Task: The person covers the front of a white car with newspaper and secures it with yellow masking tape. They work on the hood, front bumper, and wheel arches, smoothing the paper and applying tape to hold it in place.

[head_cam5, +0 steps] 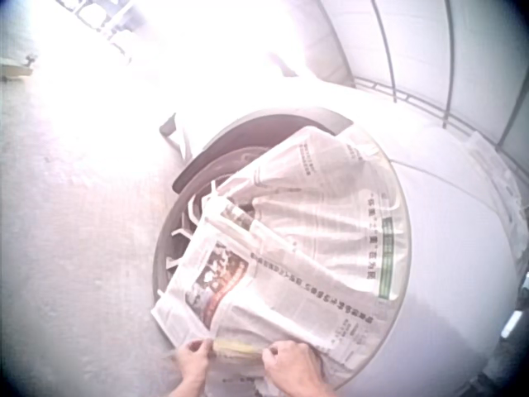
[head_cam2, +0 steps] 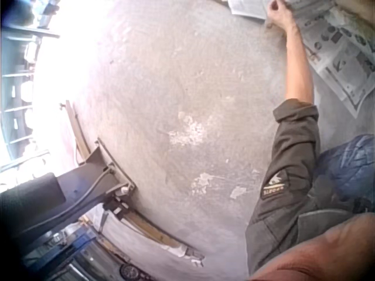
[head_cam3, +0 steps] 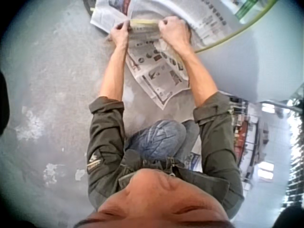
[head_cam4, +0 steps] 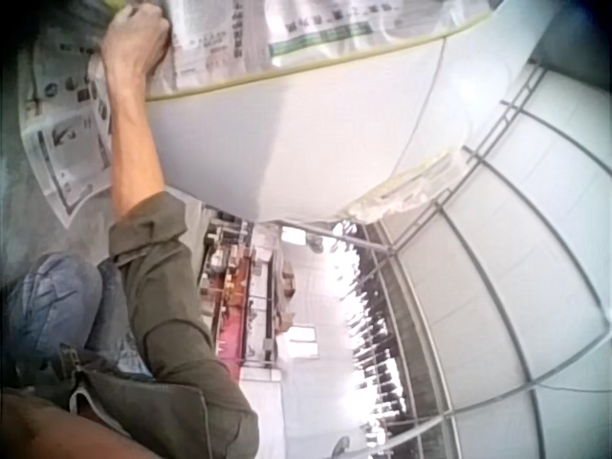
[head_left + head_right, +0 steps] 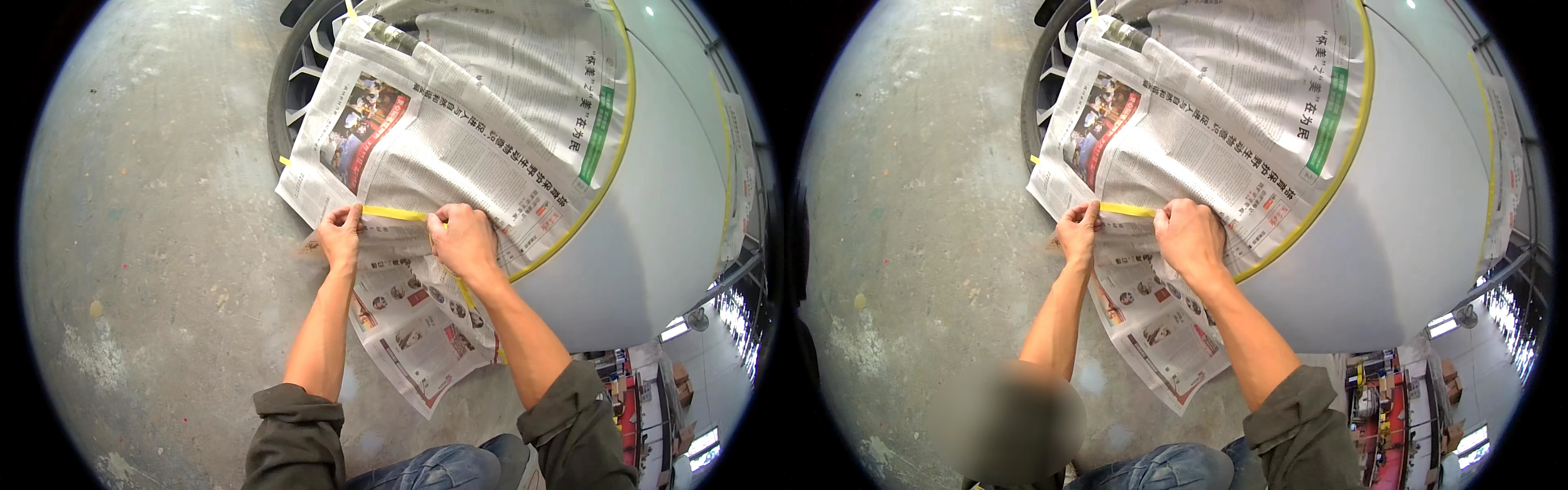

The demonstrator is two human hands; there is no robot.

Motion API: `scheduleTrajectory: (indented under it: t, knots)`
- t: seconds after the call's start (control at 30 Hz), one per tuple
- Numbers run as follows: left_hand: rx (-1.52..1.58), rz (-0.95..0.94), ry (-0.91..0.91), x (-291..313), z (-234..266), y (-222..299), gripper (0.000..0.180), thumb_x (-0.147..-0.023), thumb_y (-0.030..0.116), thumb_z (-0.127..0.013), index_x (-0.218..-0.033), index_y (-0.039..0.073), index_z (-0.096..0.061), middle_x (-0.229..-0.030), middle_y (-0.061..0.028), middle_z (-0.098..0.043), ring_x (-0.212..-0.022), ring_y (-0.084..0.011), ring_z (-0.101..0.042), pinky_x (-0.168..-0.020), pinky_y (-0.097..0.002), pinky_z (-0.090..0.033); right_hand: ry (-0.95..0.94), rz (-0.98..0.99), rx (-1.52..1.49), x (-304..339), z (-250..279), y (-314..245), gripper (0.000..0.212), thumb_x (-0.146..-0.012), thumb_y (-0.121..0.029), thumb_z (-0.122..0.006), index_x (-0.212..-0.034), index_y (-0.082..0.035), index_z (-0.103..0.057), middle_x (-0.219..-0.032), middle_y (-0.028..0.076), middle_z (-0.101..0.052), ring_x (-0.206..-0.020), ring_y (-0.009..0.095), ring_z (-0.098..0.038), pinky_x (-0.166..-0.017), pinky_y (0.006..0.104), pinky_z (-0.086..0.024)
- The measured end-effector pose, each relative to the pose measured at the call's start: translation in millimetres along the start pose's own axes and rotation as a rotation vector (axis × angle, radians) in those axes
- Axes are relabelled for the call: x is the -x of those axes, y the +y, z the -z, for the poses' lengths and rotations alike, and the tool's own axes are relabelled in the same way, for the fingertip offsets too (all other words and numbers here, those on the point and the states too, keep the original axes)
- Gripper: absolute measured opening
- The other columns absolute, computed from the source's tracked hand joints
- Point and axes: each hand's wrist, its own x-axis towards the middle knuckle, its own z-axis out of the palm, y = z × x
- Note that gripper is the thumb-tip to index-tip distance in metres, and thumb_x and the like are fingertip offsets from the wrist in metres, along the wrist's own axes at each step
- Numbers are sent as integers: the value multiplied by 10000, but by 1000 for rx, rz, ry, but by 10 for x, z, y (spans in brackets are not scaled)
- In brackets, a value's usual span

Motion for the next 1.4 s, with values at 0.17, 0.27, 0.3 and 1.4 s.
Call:
scheduleTrajectory:
  t: [0.17, 0.27, 0.3, 1.4]
  knots:
    - [-277, -283, -102, 266, -76, 346, 268, -841, 195, -835, -865, -18, -673, -757, -14, -661, -626, -64, -552, -567, -237, -448, 13, 17, 42, -41, -57, -5, 295, -915, -271, -602, -895, -15, -748, -862, 246, -715, -830, 425, -702, -793, 505, -554]
    - [-248, -279, -330, 520, -290, 534, 250, -825, 171, -842, -786, -19, -684, -678, -10, -658, -578, -56, -539, -532, -227, -433, 3, 18, 60, -30, -107, 49, 311, -912, -284, -588, -878, -16, -743, -855, 244, -714, -828, 432, -700, -790, 513, -554]
    - [-264, -268, -331, 485, -312, 559, 244, -823, 165, -841, -767, -17, -689, -659, -11, -659, -568, -57, -542, -525, -224, -435, 2, 16, 39, -36, -136, 56, 310, -907, -281, -587, -871, -14, -741, -856, 244, -714, -833, 430, -700, -789, 515, -553]
    - [-399, -180, -393, 566, -436, 776, 313, -947, 268, -719, -866, -27, -652, -747, -52, -669, -659, -104, -597, -583, -238, -468, -251, -300, -1157, 2782, 12, 1773, 248, -992, -241, -619, -1009, -4, -689, -683, 33, -671, -502, 61, -542, -482, 239, -436]
